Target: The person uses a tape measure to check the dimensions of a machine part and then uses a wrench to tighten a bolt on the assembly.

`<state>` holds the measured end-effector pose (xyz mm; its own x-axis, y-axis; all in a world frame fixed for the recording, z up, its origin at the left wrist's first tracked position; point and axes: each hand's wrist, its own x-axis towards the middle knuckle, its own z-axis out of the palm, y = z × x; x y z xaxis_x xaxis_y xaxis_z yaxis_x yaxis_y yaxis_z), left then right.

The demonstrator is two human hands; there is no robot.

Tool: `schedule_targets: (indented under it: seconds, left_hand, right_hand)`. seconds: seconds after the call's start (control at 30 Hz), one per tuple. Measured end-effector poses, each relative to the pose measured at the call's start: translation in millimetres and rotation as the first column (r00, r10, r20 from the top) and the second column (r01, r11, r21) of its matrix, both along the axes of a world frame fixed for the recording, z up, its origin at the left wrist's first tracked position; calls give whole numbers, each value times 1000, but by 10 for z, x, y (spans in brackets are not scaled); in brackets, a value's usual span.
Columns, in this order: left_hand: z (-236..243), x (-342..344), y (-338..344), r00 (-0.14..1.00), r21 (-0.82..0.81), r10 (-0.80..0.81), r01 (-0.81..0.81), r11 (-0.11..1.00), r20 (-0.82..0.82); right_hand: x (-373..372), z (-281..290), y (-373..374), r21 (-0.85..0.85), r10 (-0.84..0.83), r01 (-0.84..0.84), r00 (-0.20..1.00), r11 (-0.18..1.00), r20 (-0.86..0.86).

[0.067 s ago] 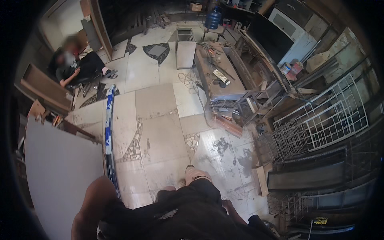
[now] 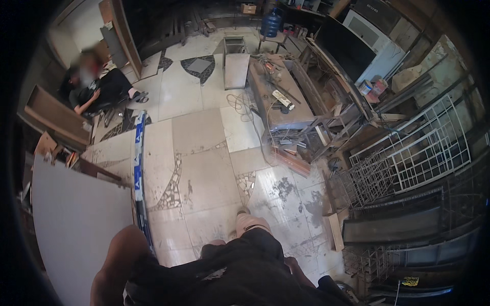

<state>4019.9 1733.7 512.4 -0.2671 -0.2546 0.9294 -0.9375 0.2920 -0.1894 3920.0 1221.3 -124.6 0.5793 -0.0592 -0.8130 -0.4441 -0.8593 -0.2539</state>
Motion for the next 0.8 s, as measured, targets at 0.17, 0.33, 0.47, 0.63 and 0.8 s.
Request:
schedule_targets:
  seconds: [0.17,0.33,0.47,0.63,0.8]
  left_hand:
    - [-309,1459,925,982,-78,-187,188,979,24]
    - [-80,3118,1485,996,-1,-86,86,996,-11]
    - [23,4049,1993,985,-41,-111,106,994,-130]
    - [-161,5195,2963,991,-11,-97,97,995,-95]
    - [-177,6698,3872,984,138,-136,152,979,-115]
  right_hand:
    - [1365,-129,443,-73,-87,84,995,994,-47]
    - [3994,-47,1639,21,126,-129,985,991,120]
    - [6371,364,3013,-26,289,-292,925,956,245]
    - [9015,834,4064,338,-1,-245,808,909,589]
    - [10348,818,5620,596,-252,-87,851,798,462]
